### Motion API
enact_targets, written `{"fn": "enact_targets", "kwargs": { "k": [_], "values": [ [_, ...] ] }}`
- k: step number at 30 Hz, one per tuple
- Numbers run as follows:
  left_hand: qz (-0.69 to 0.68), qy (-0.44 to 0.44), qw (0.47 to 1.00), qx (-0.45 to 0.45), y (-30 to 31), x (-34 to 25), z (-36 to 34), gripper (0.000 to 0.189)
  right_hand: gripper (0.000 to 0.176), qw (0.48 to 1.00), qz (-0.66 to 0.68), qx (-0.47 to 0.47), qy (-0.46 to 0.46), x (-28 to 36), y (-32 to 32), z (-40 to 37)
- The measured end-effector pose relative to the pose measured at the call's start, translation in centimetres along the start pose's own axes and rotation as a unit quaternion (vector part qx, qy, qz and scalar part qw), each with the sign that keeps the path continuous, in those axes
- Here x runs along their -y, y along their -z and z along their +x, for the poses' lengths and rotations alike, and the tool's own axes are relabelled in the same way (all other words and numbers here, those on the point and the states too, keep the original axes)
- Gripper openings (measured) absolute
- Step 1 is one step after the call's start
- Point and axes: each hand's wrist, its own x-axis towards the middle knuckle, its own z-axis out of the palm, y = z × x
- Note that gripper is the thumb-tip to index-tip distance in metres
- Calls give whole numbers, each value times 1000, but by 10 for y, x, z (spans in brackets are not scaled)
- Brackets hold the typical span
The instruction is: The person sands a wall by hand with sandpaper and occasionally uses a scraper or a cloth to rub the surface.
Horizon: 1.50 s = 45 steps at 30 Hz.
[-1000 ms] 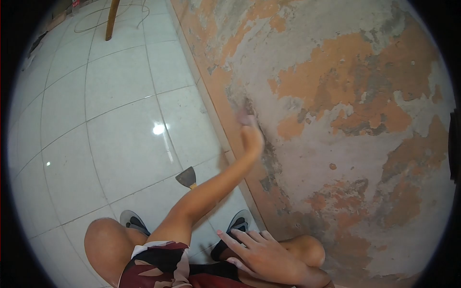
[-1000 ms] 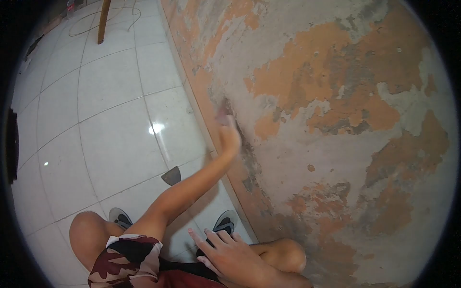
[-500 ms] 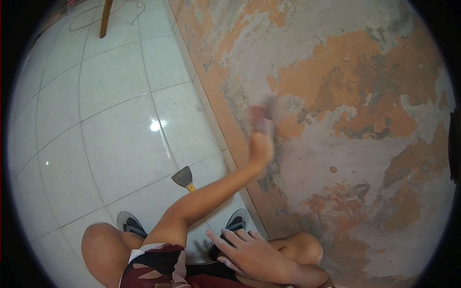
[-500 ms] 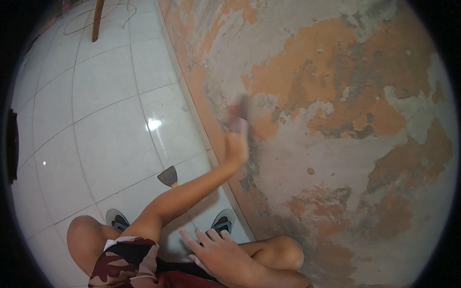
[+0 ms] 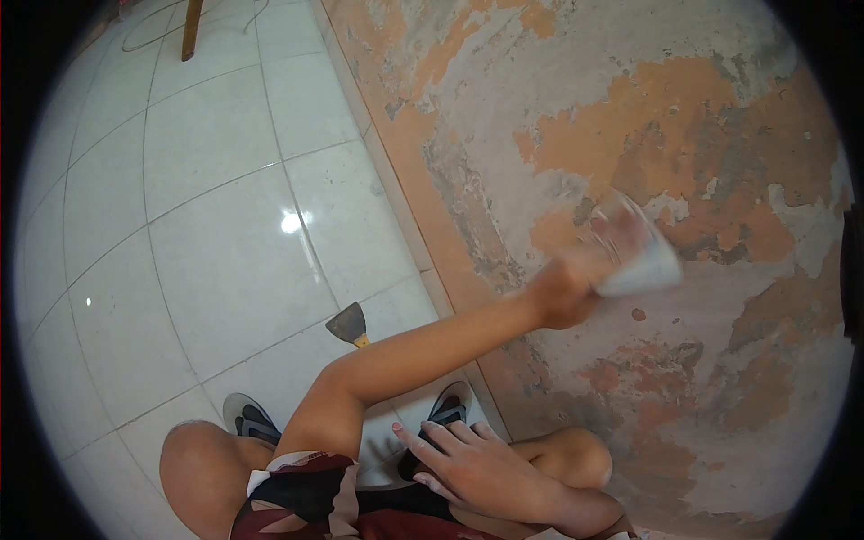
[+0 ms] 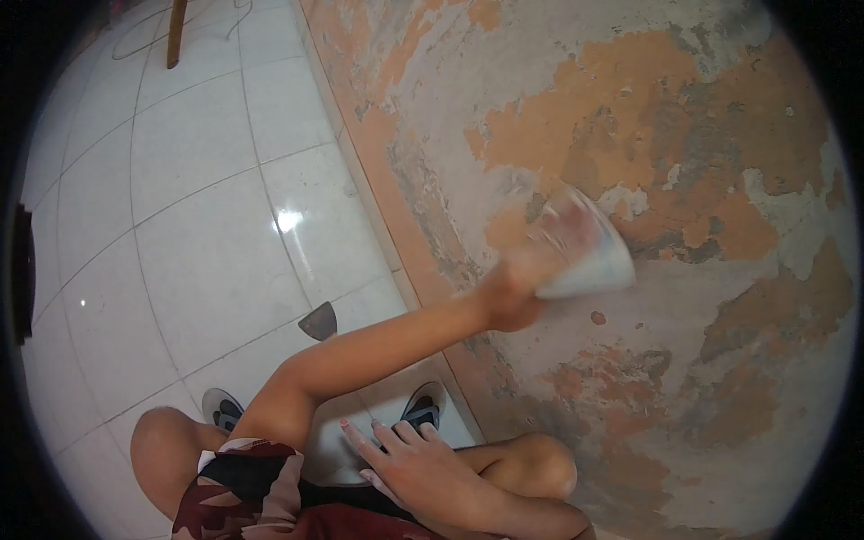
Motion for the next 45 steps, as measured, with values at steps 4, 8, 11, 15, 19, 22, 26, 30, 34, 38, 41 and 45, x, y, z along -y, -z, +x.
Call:
{"fn": "enact_targets", "kwargs": {
  "k": [4,8,11,15,19,22,26,30,34,38,41,45],
  "values": [
    [225,-141,963,45,27,58,-38,47,67,1000,-26,0,-1,-1,-6,9],
    [104,112,967,-203,38,52,-21,38,66,999,-30,14,-26,-2,1,7],
    [-93,477,794,-365,36,15,3,37,65,999,-32,12,-16,3,1,3],
    [-6,137,984,-110,17,14,-9,56,64,999,-25,-21,40,11,4,1],
    [195,-17,981,-4,42,70,-66,67,64,999,-17,-18,44,13,4,4],
    [176,182,951,-178,37,61,-60,67,64,998,-26,-32,39,6,2,0],
    [113,271,941,-166,16,20,-38,67,66,999,-19,29,-3,7,10,-1],
    [176,124,976,-47,37,69,-74,63,66,1000,-13,9,-4,5,1,1],
    [-49,535,768,-349,61,80,-61,56,67,999,-28,20,-12,4,5,1],
    [172,282,912,-245,28,43,-47,53,67,1000,-19,16,-6,1,7,2],
    [205,81,974,-52,34,46,-59,55,66,999,-6,34,-16,-1,5,8],
    [50,341,882,-321,45,65,-51,60,66,999,-22,37,-22,-2,4,9]
  ]
}}
